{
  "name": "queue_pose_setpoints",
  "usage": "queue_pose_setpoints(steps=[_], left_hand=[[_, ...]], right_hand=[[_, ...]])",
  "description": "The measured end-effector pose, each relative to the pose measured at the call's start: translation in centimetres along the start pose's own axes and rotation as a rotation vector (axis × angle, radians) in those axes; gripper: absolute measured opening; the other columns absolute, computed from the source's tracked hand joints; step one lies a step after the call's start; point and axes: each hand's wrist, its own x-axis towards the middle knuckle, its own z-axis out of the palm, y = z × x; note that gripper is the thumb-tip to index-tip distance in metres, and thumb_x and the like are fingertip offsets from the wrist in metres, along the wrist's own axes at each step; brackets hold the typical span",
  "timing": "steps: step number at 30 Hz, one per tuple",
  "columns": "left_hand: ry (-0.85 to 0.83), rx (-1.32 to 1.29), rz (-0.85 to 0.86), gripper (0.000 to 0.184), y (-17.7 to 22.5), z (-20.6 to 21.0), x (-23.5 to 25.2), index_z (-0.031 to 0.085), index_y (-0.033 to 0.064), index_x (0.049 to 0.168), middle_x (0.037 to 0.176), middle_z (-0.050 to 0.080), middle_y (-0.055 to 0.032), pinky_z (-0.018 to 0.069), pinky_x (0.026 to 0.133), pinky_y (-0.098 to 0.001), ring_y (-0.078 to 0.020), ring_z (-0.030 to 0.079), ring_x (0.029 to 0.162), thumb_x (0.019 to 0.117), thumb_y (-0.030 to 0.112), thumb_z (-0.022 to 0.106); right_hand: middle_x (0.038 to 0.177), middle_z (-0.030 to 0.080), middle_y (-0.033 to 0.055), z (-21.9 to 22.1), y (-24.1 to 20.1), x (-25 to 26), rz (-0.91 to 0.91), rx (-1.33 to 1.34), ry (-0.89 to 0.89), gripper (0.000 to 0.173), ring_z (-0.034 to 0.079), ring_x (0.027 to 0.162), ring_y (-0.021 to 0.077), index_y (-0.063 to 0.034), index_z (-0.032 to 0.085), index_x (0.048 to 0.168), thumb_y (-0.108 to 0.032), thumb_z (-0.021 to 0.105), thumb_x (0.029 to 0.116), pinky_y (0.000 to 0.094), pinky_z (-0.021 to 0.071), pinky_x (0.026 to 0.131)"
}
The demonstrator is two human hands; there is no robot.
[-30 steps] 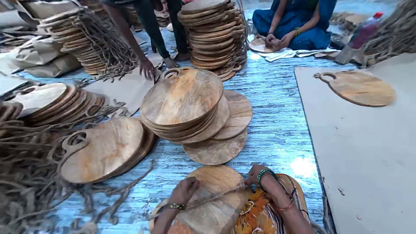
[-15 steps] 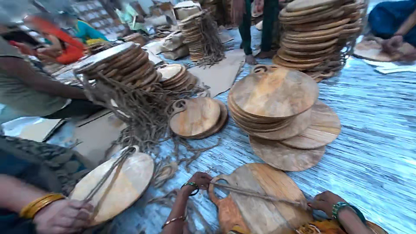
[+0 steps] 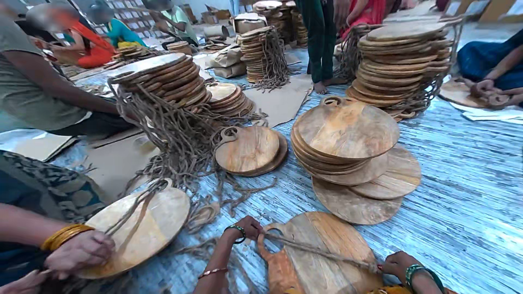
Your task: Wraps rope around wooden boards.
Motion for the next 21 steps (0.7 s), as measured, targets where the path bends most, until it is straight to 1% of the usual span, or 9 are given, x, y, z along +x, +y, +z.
queue_pose_setpoints(steps=[3, 6, 9, 13, 15, 16, 18, 20, 21], left_hand=[[0.021, -0.008, 0.148, 0.044, -1.8, 0.8, -0.4, 0.05, -0.0132, 0.138, 0.139, 0.054, -0.0304, 0.0454, 0.106, -0.0398, -0.0328, 0.057, 0.123, 0.0961, -0.006, 0.061], [0.18, -0.251, 0.293, 0.055, -3.7, 3.1, -1.0, 0.048, -0.0162, 0.138, 0.142, 0.05, -0.0323, 0.0464, 0.103, -0.0375, -0.032, 0.057, 0.123, 0.0856, -0.017, 0.063], [0.29, -0.423, 0.435, 0.052, -6.1, 4.8, 0.0, 0.05, -0.0166, 0.132, 0.136, 0.054, -0.0301, 0.0496, 0.098, -0.035, -0.0263, 0.062, 0.113, 0.0818, -0.015, 0.064], [0.331, -0.464, 0.447, 0.047, -6.6, 5.5, 0.2, 0.052, -0.0182, 0.127, 0.129, 0.058, -0.0279, 0.0495, 0.097, -0.0336, -0.023, 0.062, 0.109, 0.0813, -0.012, 0.063], [0.359, -0.475, 0.506, 0.044, -7.9, 5.7, 1.8, 0.055, -0.0175, 0.12, 0.12, 0.063, -0.0232, 0.0516, 0.092, -0.0306, -0.0181, 0.064, 0.1, 0.0785, -0.011, 0.068], [0.394, -0.464, 0.629, 0.043, -9.7, 5.9, 3.8, 0.058, -0.0165, 0.114, 0.111, 0.067, -0.0198, 0.054, 0.085, -0.0272, -0.0141, 0.067, 0.093, 0.0743, -0.006, 0.072], [0.469, -0.451, 1.001, 0.039, -12.1, 6.3, 6.8, 0.058, -0.0209, 0.101, 0.098, 0.069, -0.0253, 0.0556, 0.072, -0.0217, -0.0128, 0.07, 0.082, 0.0723, -0.001, 0.074], [0.411, -0.464, 0.531, 0.034, -7.9, 5.9, 1.4, 0.055, -0.0198, 0.111, 0.109, 0.064, -0.0236, 0.0518, 0.086, -0.0286, -0.0161, 0.063, 0.091, 0.079, -0.015, 0.067], [0.421, -0.434, 0.443, 0.034, -7.0, 6.0, 0.6, 0.055, -0.0192, 0.112, 0.11, 0.064, -0.0227, 0.0518, 0.087, -0.0289, -0.016, 0.063, 0.092, 0.0793, -0.015, 0.065]], right_hand=[[0.121, 0.068, 0.0277, 0.0, 0.0, 0.0, -0.007, -0.02, -0.006, 0.042, 0.062, 0.12, 0.0406, 0.0041, 0.071, 0.116, -0.034, 0.063, 0.1028, 0.0578, 0.0424, 0.104], [0.12, 0.068, 0.0275, 0.0, 0.2, 0.4, -0.013, -0.028, -0.002, 0.042, 0.062, 0.119, 0.0405, 0.0043, 0.072, 0.115, -0.035, 0.064, 0.1024, 0.0579, 0.0427, 0.103], [0.12, 0.068, 0.0269, 0.1, 0.3, 0.7, -0.009, -0.03, -0.003, 0.041, 0.062, 0.118, 0.0395, 0.0035, 0.072, 0.115, -0.035, 0.064, 0.1025, 0.0574, 0.0427, 0.103], [0.119, 0.069, 0.0264, 0.1, 0.3, 0.6, -0.008, -0.024, 0.002, 0.041, 0.063, 0.118, 0.0391, 0.0036, 0.072, 0.114, -0.035, 0.063, 0.1027, 0.0568, 0.043, 0.102], [0.118, 0.069, 0.0264, 0.1, 0.7, 0.7, -0.015, -0.013, 0.007, 0.041, 0.063, 0.117, 0.0393, 0.0036, 0.072, 0.114, -0.035, 0.064, 0.1025, 0.0574, 0.043, 0.102], [0.118, 0.069, 0.0263, 0.1, 0.8, 0.8, -0.02, -0.011, 0.008, 0.042, 0.063, 0.117, 0.0395, 0.0035, 0.072, 0.114, -0.036, 0.064, 0.1023, 0.0576, 0.0432, 0.102], [0.12, 0.069, 0.0261, 0.1, 0.7, 0.8, -0.023, -0.015, 0.004, 0.041, 0.062, 0.119, 0.0393, 0.0029, 0.072, 0.115, -0.035, 0.063, 0.1026, 0.0571, 0.0428, 0.103], [0.124, 0.067, 0.0273, 0.0, 0.1, 0.4, -0.025, -0.018, -0.004, 0.042, 0.061, 0.122, 0.0401, 0.0039, 0.071, 0.118, -0.034, 0.063, 0.103, 0.0576, 0.0419, 0.105], [0.126, 0.065, 0.0281, -0.2, -0.2, -0.1, -0.018, -0.012, -0.008, 0.042, 0.059, 0.124, 0.0406, 0.0049, 0.07, 0.119, -0.033, 0.063, 0.103, 0.0576, 0.0412, 0.106]])
